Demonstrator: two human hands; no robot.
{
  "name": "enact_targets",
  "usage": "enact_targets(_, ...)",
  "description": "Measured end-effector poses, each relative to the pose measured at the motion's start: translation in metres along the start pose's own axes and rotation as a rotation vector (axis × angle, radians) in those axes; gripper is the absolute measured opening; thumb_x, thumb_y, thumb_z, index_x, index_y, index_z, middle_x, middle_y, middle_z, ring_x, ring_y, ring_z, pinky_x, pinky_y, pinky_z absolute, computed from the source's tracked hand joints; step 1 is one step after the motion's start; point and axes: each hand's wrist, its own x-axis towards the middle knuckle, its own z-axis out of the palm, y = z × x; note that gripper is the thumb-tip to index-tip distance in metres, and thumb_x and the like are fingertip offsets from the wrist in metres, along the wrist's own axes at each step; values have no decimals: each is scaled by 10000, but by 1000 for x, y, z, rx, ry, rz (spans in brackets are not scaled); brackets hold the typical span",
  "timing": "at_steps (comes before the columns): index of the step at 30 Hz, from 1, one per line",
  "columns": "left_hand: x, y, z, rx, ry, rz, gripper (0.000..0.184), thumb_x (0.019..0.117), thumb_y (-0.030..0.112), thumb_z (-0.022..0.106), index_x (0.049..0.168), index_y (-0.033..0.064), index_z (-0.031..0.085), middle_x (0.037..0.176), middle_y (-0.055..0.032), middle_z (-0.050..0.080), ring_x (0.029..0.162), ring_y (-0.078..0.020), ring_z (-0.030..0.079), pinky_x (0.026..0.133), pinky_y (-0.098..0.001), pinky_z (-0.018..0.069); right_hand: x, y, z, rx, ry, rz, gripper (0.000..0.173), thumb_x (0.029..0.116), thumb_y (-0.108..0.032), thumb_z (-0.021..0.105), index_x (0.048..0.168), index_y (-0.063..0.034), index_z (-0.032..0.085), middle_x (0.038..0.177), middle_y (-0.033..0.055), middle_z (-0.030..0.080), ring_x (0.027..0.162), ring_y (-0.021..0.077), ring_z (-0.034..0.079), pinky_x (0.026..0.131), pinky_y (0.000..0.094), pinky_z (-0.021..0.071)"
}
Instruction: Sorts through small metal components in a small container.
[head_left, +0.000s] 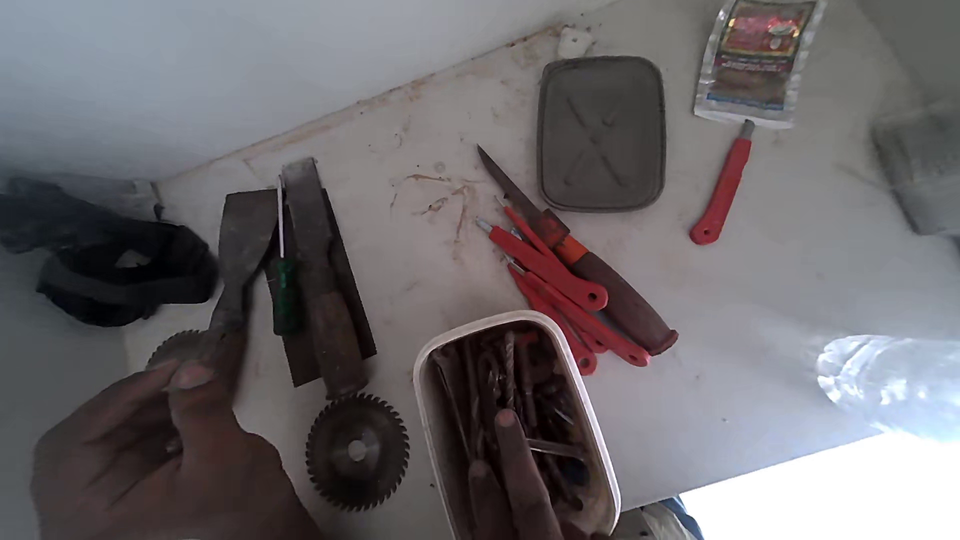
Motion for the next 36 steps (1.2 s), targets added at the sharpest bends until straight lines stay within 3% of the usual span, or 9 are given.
enact_targets(3,19,-10,0,-56,21,146,168,990,58,643,1147,-1,635,1001,-5,654,828,-54,622,733,-216,539,8,16,-16,7,119,16,390,1023,-112,518,1399,-95,622,1385,98,663,658,197,684,493,330,491)
enact_targets(6,20,-19,-1,-59,40,142,205,993,105,652,1134,-44,643,1002,-35,659,817,-63,630,733,-238,553,13,34,-40,-168,190,15,262,1017,-134,565,1220,-124,731,1157,70,756,737,229,688,573,362,501)
enact_targets(10,18,3,6,-93,83,79,183,968,101,690,1091,-30,657,961,4,666,777,-12,615,697,-189,539,28,46,-42,-458,131,-41,161,914,-78,611,855,-100,759,885,114,669,765,299,630,601,415,453)
enact_targets(14,18,7,6,-113,98,75,168,957,94,698,1088,-6,667,962,34,666,758,17,596,669,-160,516,36,42,-23,-618,157,-58,151,849,-8,645,758,-82,741,909,136,674,779,298,642,607,422,440)
enact_targets(18,17,9,7,-138,82,138,155,971,105,687,1095,13,682,976,54,669,747,52,576,652,-127,491,44,53,-16,-653,251,-127,173,829,-36,637,662,-70,665,771,110,616,694,286,613,571,412,427)
enact_targets(21,16,15,6,-189,59,132,162,970,97,683,1120,36,682,981,67,675,727,50,581,630,-124,495,43,66,-20,-615,282,-249,216,875,-79,589,663,-92,629,732,82,570,670,267,579,563,403,400)
enact_targets(25,16,16,7,-218,74,156,163,972,109,679,1097,5,684,948,41,679,711,48,571,615,-128,484,40,69,-37,-502,352,-312,195,931,-225,632,811,-119,744,783,84,619,693,281,585,577,414,427)
enact_targets(31,17,18,7,-259,72,169,148,969,76,667,1084,-17,676,956,8,677,685,37,553,587,-126,464,35,71,-52,-407,445,-273,169,936,-215,667,882,-85,761,792,124,624,684,274,593,583,401,461)
enact_targets(36,18,19,7,-269,81,131,157,961,99,677,1040,-36,683,863,-11,660,636,9,539,554,-152,462,4,52,-37,-329,155,-185,184,934,-284,708,937,-120,791,906,143,719,795,330,672,673,481,526)
